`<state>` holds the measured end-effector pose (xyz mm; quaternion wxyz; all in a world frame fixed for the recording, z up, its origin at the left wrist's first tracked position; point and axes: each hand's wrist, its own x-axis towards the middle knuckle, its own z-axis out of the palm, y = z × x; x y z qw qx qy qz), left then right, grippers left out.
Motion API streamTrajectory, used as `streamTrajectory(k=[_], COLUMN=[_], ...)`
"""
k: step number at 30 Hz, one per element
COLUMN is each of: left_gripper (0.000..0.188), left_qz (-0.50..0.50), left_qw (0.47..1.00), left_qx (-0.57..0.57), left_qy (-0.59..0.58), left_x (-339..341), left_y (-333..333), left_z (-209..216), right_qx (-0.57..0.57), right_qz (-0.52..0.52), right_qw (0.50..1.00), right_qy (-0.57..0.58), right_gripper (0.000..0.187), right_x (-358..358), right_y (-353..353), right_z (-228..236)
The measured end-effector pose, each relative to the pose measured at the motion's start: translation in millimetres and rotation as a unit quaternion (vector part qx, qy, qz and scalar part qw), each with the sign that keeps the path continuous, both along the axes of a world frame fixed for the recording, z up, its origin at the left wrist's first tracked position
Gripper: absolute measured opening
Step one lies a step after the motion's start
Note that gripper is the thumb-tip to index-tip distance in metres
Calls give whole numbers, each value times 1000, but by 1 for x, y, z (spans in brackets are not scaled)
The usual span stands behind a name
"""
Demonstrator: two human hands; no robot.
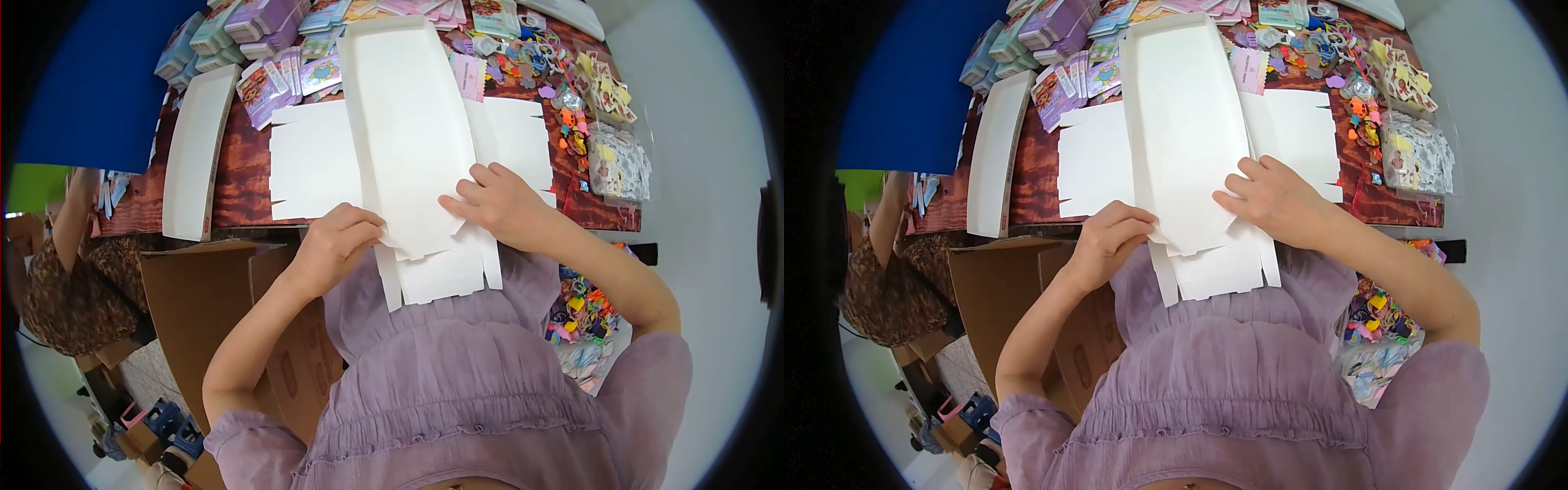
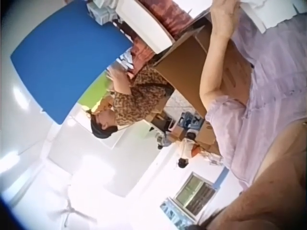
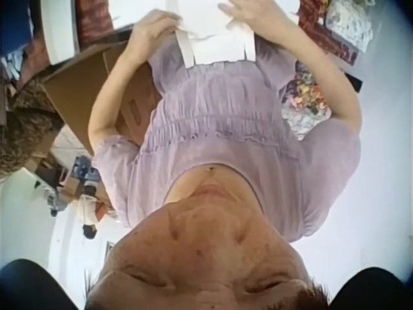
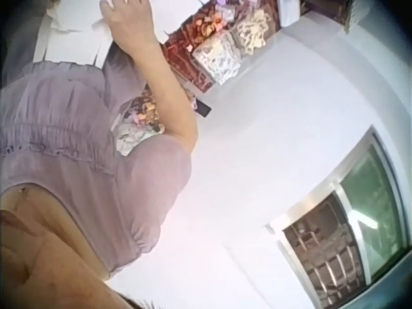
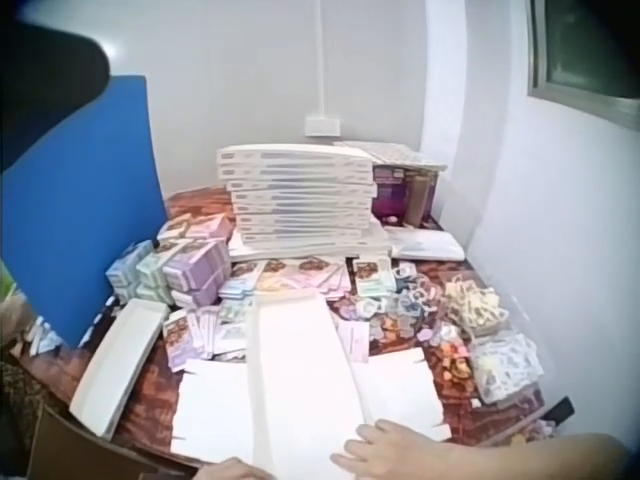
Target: Assembling and folding white paper boxes at a workstation.
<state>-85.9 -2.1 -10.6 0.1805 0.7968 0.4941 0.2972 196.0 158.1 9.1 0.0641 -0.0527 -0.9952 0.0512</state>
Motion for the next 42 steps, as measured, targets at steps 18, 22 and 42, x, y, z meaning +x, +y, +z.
streamTrajectory(k=[18, 22, 42], left_gripper=[26, 26, 20], left_qz=[-11, 20, 121], left_qw=[997, 997, 984], left_qx=[50, 51, 95], left_qy=[63, 51, 91], left_x=[-2, 4, 57], left_y=[-7, -5, 12], left_z=[-1, -4, -19], right_qx=[66, 53, -35], right_qz=[36, 72, -12], right_qw=[992, 993, 991], right_qy=[-102, -76, 127], right_gripper=[50, 48, 19], right_x=[-13, -17, -1], right_y=[-11, -7, -17], right_z=[10, 2, -21])
